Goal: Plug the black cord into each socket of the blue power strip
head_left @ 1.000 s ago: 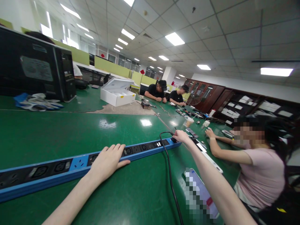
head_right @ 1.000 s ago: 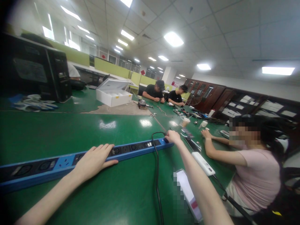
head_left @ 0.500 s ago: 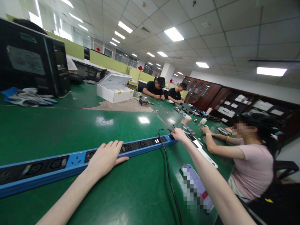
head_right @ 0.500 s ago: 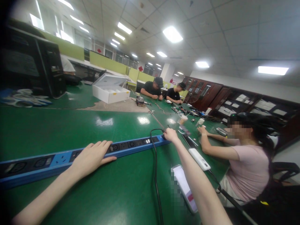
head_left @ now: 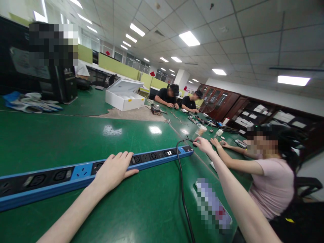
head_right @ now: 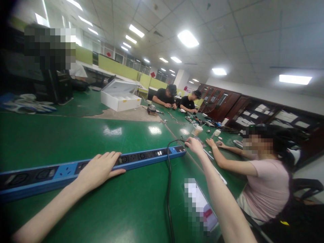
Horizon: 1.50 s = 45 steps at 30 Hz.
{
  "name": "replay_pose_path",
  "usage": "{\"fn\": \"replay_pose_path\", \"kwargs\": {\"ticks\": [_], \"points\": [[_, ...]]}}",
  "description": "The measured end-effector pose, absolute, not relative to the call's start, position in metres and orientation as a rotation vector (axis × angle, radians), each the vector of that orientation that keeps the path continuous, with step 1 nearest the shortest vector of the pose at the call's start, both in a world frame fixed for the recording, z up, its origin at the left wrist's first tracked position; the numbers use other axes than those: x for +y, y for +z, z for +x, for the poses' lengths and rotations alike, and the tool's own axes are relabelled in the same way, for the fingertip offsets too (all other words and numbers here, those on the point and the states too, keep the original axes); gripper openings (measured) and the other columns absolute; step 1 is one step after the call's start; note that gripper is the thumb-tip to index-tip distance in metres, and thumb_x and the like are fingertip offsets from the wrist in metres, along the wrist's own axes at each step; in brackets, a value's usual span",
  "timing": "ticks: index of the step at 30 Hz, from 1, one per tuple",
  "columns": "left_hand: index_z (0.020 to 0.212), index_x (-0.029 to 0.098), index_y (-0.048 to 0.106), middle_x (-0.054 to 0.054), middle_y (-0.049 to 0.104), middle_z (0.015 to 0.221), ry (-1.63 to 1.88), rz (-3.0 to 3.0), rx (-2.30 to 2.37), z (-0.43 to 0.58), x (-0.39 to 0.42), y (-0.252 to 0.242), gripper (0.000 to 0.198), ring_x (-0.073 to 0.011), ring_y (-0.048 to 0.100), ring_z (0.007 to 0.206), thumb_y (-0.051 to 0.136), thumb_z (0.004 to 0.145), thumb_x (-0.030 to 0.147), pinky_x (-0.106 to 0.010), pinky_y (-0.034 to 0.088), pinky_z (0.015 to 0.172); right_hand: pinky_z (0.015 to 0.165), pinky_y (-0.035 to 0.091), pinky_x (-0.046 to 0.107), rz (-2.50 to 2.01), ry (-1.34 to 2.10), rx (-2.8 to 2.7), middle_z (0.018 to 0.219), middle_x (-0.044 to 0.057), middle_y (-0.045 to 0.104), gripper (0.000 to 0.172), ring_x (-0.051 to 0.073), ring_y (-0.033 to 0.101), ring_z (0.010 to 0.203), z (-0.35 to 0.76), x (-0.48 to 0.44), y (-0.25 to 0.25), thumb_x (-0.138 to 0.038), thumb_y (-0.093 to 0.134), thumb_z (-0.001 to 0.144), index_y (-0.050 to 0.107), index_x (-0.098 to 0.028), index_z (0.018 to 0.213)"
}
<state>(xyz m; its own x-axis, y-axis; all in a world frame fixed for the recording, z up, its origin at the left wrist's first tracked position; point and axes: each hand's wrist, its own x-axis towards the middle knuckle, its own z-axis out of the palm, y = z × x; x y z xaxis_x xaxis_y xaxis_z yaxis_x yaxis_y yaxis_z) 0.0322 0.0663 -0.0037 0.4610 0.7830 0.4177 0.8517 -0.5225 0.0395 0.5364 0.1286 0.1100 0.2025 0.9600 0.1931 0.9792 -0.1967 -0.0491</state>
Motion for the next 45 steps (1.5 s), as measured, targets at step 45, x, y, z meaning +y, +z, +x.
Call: {"fn": "replay_pose_path", "kwargs": {"ticks": [45], "points": [[0.131,0.015,0.057,-0.017,0.067,0.115,-0.586,-2.528,-1.436,0.032,0.066,-0.005,0.07,-0.0335,0.061,0.106,0.042,0.093,0.071,-0.042,0.041,0.088,0.087,0.051,0.037,-2.448,-0.468,-1.771,0.103,0.012,0.075,0.04,0.029,0.069,0.101,0.522,0.151,0.084,-0.058,0.061,0.089,0.079,-0.024,0.101]]}}
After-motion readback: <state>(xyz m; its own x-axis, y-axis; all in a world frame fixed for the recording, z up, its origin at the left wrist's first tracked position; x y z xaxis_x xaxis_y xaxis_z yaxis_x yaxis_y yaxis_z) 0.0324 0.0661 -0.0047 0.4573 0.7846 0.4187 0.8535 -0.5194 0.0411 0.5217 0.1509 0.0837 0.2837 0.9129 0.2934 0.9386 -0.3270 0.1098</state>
